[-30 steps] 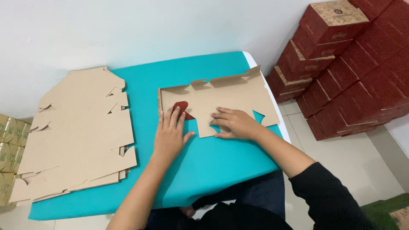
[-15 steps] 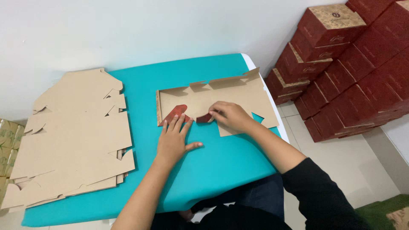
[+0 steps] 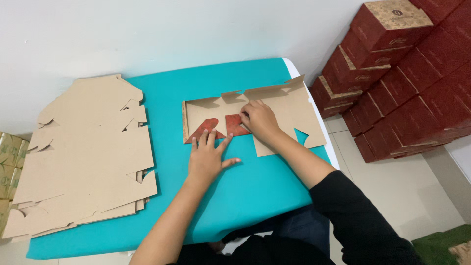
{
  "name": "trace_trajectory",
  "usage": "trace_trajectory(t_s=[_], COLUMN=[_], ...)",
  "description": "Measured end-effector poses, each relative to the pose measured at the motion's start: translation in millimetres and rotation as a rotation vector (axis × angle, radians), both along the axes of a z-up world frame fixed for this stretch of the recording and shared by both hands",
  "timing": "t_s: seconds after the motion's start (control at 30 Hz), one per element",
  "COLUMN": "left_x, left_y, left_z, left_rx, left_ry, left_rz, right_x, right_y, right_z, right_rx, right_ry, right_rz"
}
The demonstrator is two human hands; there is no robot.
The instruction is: The person assembles a flat-packed cardboard box by hand on a teal table. They fold the side flaps and tuck the tabs into slots to form the box structure, then place a matching lid on top to complete the assembly.
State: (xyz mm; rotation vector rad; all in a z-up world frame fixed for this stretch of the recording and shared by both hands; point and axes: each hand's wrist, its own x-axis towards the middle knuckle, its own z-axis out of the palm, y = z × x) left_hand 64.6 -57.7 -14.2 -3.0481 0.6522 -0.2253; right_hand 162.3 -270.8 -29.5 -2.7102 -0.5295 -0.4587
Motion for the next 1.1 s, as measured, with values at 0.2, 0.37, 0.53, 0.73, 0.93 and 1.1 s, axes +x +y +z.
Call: trace_trajectory(t_s=[0.2,0.37,0.53,0.73,0.93,1.1], left_x=[2,0,-1,-2,-5,-5], left_y=[-2,-3,-1,-1,1,6], left_z=[-2,3,-1,6,-1,-11], left_rx=[-0.021,-0.049,-0.055,-0.049,-0.078,-0.130], left_ry=[0.043,0.039,0.032,0.039,0.007,-0.215], left_rz=[0.007,0.002,-0.002,-0.027,0.007,-0.020], right_x=[-58,-72,-79,-87,-80,-75], right_y=[11,4,3,-15,-24,-18], right_z=[32,30,39,41,22,29], right_rx=[-0.266,-0.279,-0.304,-0.300,-0.275,-0.113], right_ry=[-0.200,-0.161,-0.205,-0.220,-0.064,0.217], right_rz=[0.293,0.300,0.216,0.128,0.095,0.190])
